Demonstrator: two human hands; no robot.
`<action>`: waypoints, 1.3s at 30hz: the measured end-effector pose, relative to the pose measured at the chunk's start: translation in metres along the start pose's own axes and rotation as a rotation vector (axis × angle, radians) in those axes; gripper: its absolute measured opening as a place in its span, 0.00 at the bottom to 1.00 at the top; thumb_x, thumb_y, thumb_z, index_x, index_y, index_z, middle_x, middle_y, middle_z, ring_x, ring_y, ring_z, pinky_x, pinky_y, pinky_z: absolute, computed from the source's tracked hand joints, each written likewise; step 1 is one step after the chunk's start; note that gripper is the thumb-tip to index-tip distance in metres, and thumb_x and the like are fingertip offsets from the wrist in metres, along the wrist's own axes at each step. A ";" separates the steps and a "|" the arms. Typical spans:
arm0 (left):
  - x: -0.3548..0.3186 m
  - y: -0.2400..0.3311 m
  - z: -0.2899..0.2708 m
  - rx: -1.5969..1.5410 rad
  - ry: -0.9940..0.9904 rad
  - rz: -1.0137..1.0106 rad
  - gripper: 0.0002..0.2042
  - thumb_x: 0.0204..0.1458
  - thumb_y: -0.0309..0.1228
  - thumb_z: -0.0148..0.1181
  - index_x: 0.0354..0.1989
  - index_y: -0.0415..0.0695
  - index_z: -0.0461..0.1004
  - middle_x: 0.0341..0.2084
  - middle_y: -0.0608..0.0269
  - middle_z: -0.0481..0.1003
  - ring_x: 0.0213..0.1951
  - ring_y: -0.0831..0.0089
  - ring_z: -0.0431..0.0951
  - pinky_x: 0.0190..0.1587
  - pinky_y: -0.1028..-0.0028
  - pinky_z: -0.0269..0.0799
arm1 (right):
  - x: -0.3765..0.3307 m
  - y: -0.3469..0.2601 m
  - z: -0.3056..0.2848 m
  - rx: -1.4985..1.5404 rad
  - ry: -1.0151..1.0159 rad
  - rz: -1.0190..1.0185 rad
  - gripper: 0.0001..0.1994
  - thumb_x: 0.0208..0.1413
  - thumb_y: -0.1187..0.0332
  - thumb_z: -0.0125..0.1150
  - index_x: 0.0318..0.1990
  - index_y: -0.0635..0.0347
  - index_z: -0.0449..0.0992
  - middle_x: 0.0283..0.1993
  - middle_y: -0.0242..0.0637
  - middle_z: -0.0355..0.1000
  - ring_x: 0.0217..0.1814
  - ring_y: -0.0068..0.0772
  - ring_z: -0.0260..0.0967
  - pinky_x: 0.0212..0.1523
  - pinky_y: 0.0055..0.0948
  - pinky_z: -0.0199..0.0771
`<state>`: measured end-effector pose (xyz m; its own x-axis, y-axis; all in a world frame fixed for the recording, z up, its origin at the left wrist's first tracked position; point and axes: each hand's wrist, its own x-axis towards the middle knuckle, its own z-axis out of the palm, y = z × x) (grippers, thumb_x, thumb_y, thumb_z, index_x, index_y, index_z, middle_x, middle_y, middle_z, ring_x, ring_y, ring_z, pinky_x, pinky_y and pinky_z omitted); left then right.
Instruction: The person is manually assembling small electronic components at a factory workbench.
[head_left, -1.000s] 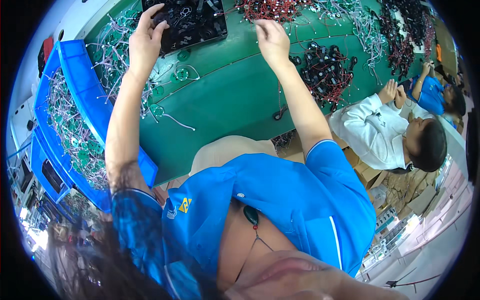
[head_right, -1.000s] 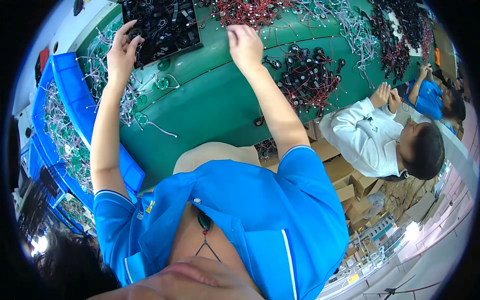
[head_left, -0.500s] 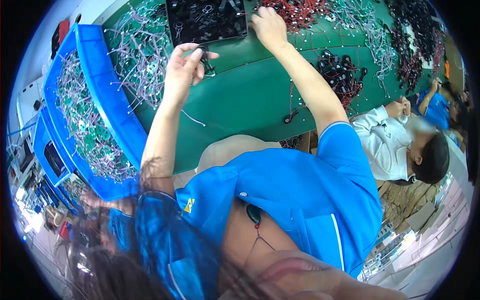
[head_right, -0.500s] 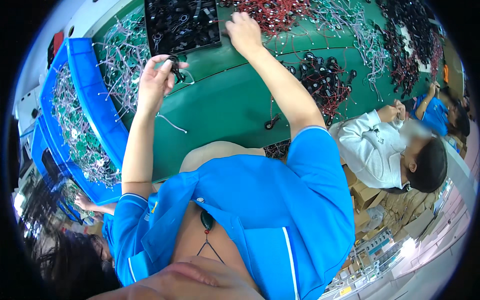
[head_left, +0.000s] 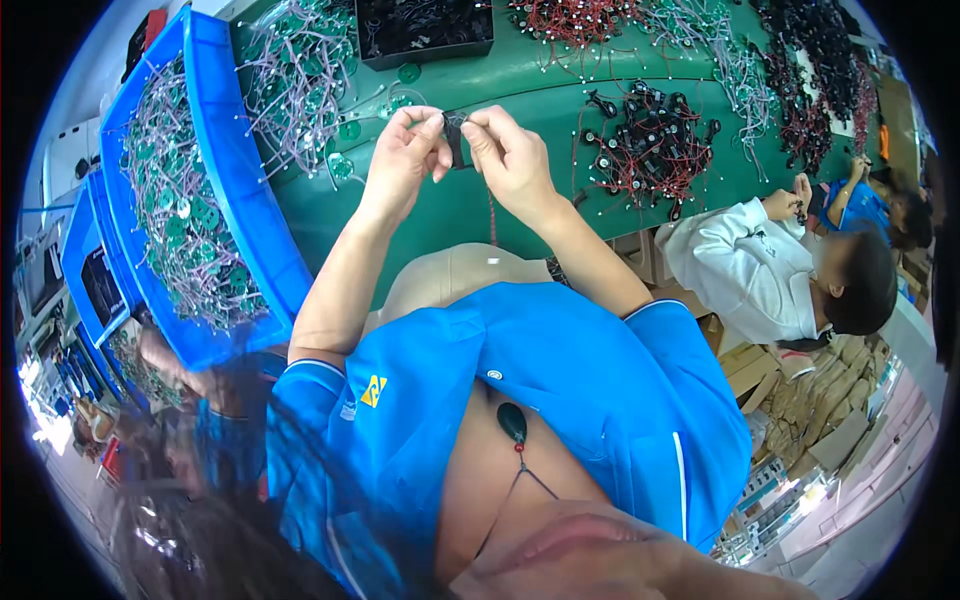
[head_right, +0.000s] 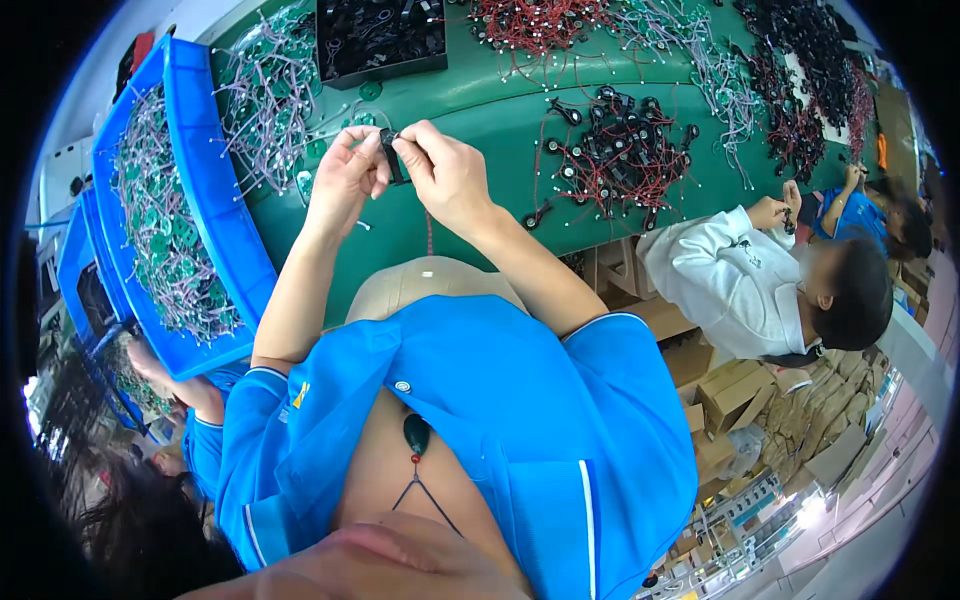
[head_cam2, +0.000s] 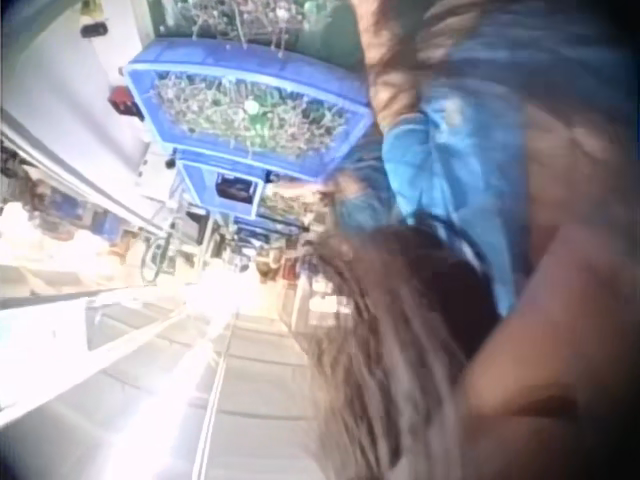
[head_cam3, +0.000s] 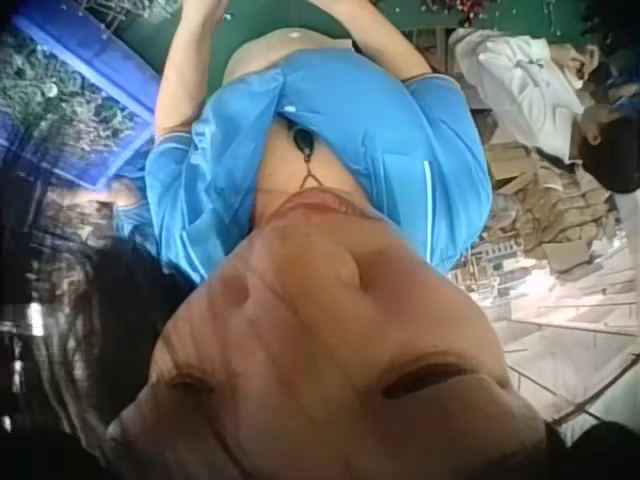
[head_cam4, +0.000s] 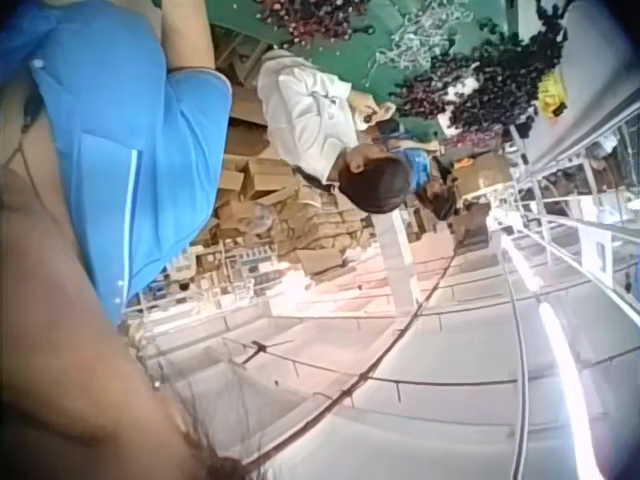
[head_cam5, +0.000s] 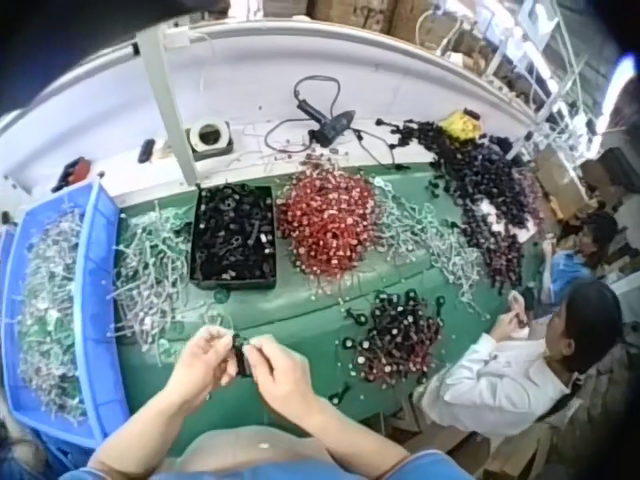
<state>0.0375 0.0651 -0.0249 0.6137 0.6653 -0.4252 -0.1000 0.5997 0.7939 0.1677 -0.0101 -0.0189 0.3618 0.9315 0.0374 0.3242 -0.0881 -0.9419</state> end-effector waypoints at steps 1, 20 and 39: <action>-0.007 -0.001 0.001 -0.014 0.011 0.001 0.10 0.57 0.33 0.46 0.41 0.40 0.63 0.21 0.67 0.67 0.21 0.81 0.67 0.21 0.83 0.61 | -0.005 -0.002 0.001 -0.036 0.016 -0.063 0.06 0.55 0.66 0.53 0.31 0.58 0.69 0.16 0.35 0.65 0.16 0.30 0.63 0.18 0.28 0.61; -0.081 -0.016 0.001 0.202 0.040 0.210 0.13 0.56 0.28 0.46 0.48 0.36 0.69 0.31 0.61 0.74 0.29 0.78 0.74 0.33 0.80 0.70 | -0.064 -0.053 -0.002 -0.262 -0.174 -0.050 0.05 0.49 0.66 0.54 0.28 0.55 0.68 0.16 0.37 0.66 0.18 0.36 0.66 0.19 0.34 0.61; -0.090 -0.009 0.008 0.463 -0.029 0.328 0.14 0.52 0.24 0.51 0.48 0.37 0.68 0.25 0.63 0.73 0.26 0.80 0.71 0.30 0.80 0.68 | -0.075 -0.055 -0.012 -0.235 -0.227 -0.114 0.06 0.54 0.64 0.49 0.31 0.57 0.67 0.22 0.41 0.70 0.25 0.46 0.68 0.24 0.41 0.64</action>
<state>-0.0108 -0.0036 0.0097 0.6303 0.7674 -0.1175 0.0608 0.1022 0.9929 0.1328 -0.0793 0.0338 0.1168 0.9924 0.0375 0.5535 -0.0337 -0.8322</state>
